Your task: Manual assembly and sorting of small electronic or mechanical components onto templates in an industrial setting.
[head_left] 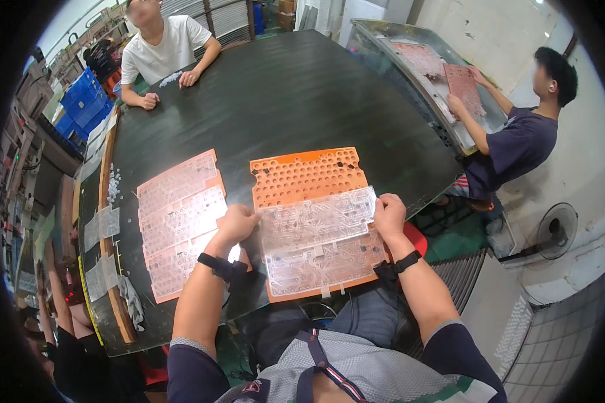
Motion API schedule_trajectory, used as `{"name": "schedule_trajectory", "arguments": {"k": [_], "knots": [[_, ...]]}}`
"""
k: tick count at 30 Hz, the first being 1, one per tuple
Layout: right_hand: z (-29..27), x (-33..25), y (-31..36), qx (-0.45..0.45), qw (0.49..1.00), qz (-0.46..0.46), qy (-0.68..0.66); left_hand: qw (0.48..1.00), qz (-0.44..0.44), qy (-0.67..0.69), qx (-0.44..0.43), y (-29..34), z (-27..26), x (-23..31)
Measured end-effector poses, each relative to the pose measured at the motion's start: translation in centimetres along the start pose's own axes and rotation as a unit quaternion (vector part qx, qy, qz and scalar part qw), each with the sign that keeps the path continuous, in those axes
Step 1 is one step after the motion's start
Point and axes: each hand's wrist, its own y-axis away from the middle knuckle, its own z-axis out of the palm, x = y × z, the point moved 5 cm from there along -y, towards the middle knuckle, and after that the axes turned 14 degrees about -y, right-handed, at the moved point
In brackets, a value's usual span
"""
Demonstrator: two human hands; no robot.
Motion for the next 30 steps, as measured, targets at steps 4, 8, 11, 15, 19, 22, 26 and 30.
{"name": "schedule_trajectory", "arguments": {"k": [4,8,11,15,19,22,26,30], "knots": [[0.3,0.5,-0.4,0.001,1.0,0.006,-0.001,1.0,0.001,-0.004,0.008,-0.1,-0.3,0.5],[1.1,1.0,-0.5,-0.004,1.0,0.019,-0.007,1.0,-0.007,-0.022,0.005,-1.1,-0.1,-0.1],[1.5,1.3,-0.2,-0.008,0.999,0.033,-0.007,0.998,-0.011,-0.061,0.03,-1.6,-0.2,-0.1],[0.6,0.6,-0.3,-0.025,0.998,0.062,0.006,0.981,-0.009,-0.165,0.102,0.1,-0.4,0.4],[-1.1,1.4,-0.3,0.035,0.998,0.041,-0.01,0.933,0.111,-0.268,0.213,3.5,1.8,4.2],[0.0,0.5,0.3,-0.1,0.995,-0.025,0.007,0.917,0.248,-0.288,0.122,5.7,7.2,8.5],[4.5,-2.7,0.4,-0.215,0.967,-0.14,0.002,0.887,0.318,-0.32,0.097,4.2,12.8,11.7],[6.8,-3.2,0.9,-0.291,0.926,-0.167,0.175,0.901,0.254,-0.313,0.159,0.0,12.8,12.6]]}}
